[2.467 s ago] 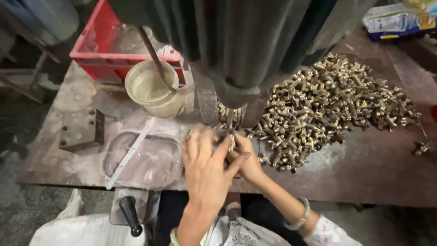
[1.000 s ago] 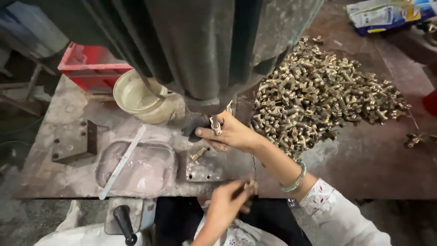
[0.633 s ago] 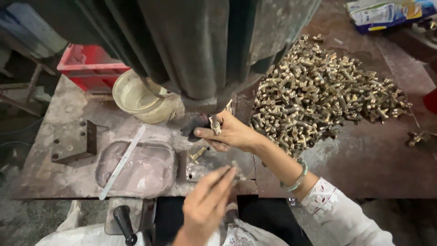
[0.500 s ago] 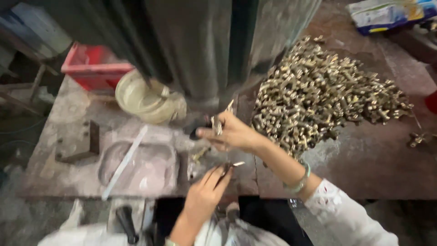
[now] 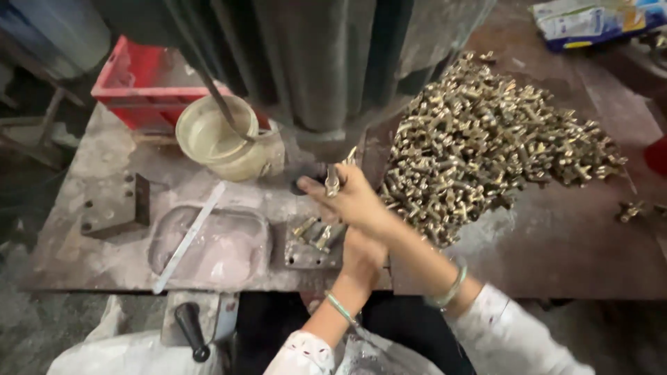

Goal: Use a machine to thread or process small brass fittings on a fabrication floor.

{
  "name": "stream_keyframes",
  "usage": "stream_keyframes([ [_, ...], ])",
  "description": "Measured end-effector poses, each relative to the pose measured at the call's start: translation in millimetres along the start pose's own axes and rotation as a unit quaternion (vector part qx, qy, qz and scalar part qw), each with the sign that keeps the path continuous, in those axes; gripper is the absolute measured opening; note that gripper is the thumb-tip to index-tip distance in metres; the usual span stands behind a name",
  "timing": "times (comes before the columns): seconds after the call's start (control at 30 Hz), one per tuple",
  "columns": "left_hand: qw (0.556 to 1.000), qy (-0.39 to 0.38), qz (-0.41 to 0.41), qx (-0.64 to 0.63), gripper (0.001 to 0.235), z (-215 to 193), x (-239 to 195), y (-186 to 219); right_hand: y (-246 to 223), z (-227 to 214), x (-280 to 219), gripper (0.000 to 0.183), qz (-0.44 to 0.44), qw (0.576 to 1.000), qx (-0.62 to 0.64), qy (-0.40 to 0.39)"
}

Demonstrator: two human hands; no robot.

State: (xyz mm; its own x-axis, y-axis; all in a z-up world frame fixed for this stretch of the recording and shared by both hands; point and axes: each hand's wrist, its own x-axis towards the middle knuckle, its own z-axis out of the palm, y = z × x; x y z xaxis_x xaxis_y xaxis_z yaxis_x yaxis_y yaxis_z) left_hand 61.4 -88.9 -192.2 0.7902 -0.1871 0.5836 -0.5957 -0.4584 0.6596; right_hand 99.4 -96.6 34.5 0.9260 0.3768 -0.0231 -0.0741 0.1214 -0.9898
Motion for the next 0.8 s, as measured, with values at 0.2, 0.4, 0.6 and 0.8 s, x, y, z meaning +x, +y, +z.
stream_keyframes([
  [0.2, 0.979, -0.12, -0.015, 0.164, 0.024, -123, 46, 123, -11, 50, -10, 0.029, -0.046, 0.952, 0.118, 0.278],
  [0.4, 0.97, -0.025, -0.236, 0.048, 0.031, -244, 24, 133, -2, 45, -1, 0.027, -0.08, 0.968, 0.077, 0.226],
  [0.6, 0.939, 0.054, -0.288, 0.18, 0.017, -318, 30, 97, -4, -12, 0, 0.033, -0.014, 0.99, 0.111, 0.084],
  [0.8, 0.936, 0.037, -0.257, 0.239, 0.01, -293, 20, 69, -15, 33, -7, 0.02, -0.051, 0.976, 0.104, 0.187],
])
